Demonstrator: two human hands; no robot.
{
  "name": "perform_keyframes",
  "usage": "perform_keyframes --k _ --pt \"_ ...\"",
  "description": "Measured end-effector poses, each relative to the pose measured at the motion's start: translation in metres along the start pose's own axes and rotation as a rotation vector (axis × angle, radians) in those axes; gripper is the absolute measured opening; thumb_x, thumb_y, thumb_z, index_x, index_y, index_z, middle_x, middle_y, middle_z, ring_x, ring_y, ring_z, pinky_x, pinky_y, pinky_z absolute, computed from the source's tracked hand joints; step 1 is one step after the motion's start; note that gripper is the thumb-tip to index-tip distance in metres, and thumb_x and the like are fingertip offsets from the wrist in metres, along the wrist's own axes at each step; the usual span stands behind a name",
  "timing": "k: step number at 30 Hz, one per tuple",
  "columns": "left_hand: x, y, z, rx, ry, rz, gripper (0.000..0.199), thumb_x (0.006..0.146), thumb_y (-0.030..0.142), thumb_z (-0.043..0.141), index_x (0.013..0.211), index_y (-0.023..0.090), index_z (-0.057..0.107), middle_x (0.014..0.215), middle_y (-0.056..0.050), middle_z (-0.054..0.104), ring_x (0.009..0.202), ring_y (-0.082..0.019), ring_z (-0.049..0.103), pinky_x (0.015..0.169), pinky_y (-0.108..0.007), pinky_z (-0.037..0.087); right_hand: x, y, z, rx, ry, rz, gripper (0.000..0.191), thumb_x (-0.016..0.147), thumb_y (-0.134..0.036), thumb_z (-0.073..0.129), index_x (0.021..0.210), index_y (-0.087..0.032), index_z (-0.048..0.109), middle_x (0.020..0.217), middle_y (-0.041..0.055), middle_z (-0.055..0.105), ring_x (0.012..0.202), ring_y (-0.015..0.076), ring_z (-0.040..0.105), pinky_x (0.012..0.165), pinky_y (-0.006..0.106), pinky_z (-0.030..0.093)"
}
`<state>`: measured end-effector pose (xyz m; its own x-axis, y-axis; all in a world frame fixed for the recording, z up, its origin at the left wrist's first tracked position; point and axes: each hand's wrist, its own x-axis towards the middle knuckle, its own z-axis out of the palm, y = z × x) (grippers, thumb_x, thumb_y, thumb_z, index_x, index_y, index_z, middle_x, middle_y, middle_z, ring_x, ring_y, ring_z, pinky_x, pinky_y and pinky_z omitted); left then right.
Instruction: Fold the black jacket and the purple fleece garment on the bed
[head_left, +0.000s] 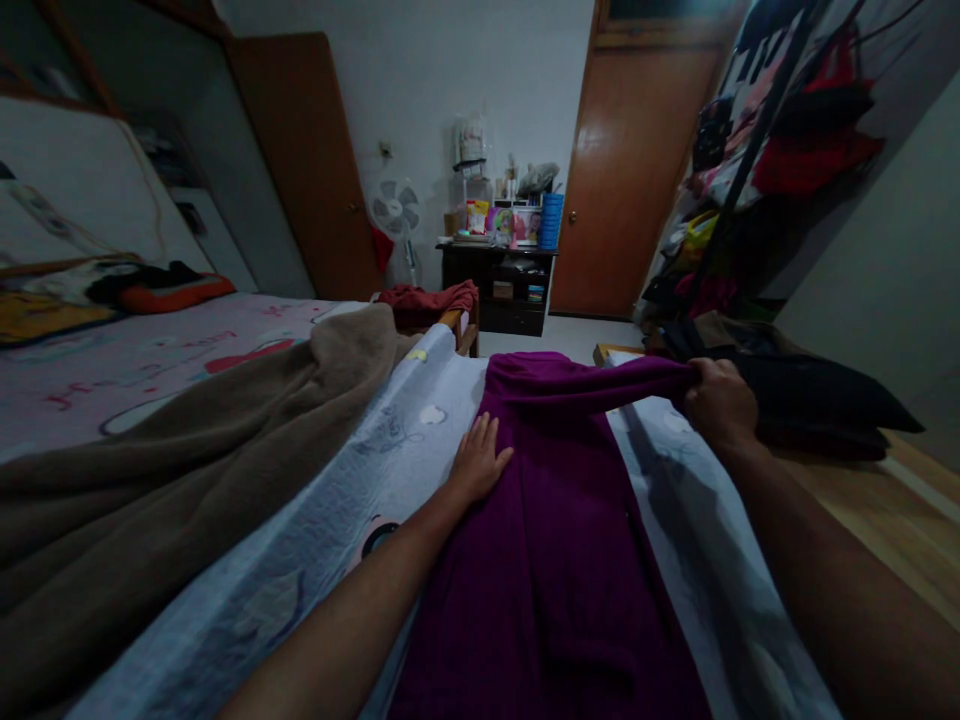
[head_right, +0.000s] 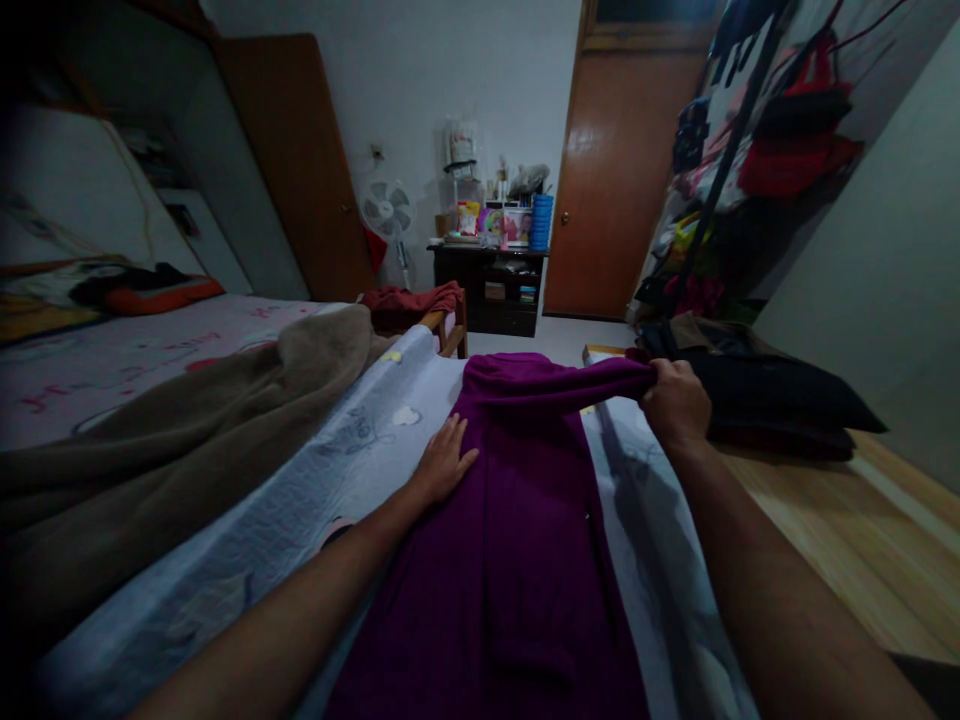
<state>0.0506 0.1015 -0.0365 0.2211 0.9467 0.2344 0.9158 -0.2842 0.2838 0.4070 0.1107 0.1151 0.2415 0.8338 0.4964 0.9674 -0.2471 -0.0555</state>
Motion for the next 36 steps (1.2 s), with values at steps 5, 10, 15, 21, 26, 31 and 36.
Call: perform_keyframes --k 5,10,15,21,26,31,36 --pt "0.002 0.012 0.009 0.055 -0.16 0.109 0.064 0.094 0.053 0.039 0.144 0.014 0.038 0.154 -0.016 0.032 0.143 -0.031 0.025 0.116 -0.047 0.024 -0.01 -0.012 0.031 -0.15 -0.183 -0.009 0.041 0.084 -0.021 0.048 0.122 -0.014 0.06 0.124 0.0236 0.053 0.116 0.0377 0.046 0.091 0.054 0.035" --pt "0.0 0.011 0.013 0.064 -0.179 0.122 0.067 0.093 0.053 0.039 0.147 0.014 0.034 0.156 -0.013 0.03 0.144 -0.032 0.021 0.116 -0.049 0.022 -0.028 -0.107 0.058 0.124 -0.32 -0.309 0.051 0.082 -0.019 0.053 0.133 -0.016 0.052 0.144 0.0158 0.043 0.128 0.0295 0.04 0.104 0.041 0.03" --pt "-0.001 0.004 0.014 -0.004 -0.167 0.141 0.066 0.092 0.055 0.041 0.146 0.017 0.036 0.155 -0.011 0.031 0.144 -0.03 0.022 0.116 -0.048 0.023 -0.033 -0.186 0.085 0.381 -0.414 -0.389 0.033 0.093 -0.021 0.04 0.116 -0.016 0.063 0.122 0.0105 0.062 0.113 0.0181 0.054 0.098 0.026 0.034" --pt "0.026 -0.002 -0.004 -0.173 -0.023 0.03 0.035 0.097 0.034 0.037 0.116 0.02 0.061 0.12 -0.008 0.064 0.113 -0.02 0.058 0.1 -0.034 0.043 -0.048 -0.2 0.129 0.329 -0.413 -0.245 0.035 0.096 -0.022 0.036 0.116 -0.013 0.063 0.118 0.0121 0.066 0.114 0.0194 0.054 0.099 0.029 0.033" --pt "0.087 -0.019 -0.005 -0.218 0.126 -0.359 0.033 0.09 0.015 0.041 0.117 0.017 0.06 0.121 -0.012 0.063 0.117 -0.021 0.057 0.099 -0.033 0.042 -0.06 -0.199 0.145 0.289 -0.309 -0.231 0.036 0.094 -0.021 0.037 0.118 -0.014 0.063 0.124 0.0121 0.063 0.121 0.0199 0.049 0.104 0.031 0.029" --pt "0.133 -0.039 0.017 -0.248 0.032 -0.482 0.027 0.088 0.018 0.049 0.113 0.015 0.061 0.111 -0.012 0.07 0.103 -0.021 0.066 0.085 -0.029 0.048 -0.034 -0.198 0.136 0.246 -0.473 -0.233 0.032 0.09 -0.026 0.041 0.102 -0.017 0.069 0.108 0.0118 0.07 0.102 0.0224 0.062 0.086 0.03 0.042" --pt "0.137 -0.049 0.031 -0.233 0.026 -0.487 0.038 0.086 0.037 0.058 0.119 0.018 0.056 0.11 -0.012 0.07 0.103 -0.024 0.066 0.083 -0.031 0.048 0.011 -0.204 0.136 0.319 -0.435 -0.171 0.03 0.09 -0.028 0.043 0.103 -0.019 0.069 0.108 0.0103 0.071 0.101 0.0226 0.063 0.086 0.03 0.042"
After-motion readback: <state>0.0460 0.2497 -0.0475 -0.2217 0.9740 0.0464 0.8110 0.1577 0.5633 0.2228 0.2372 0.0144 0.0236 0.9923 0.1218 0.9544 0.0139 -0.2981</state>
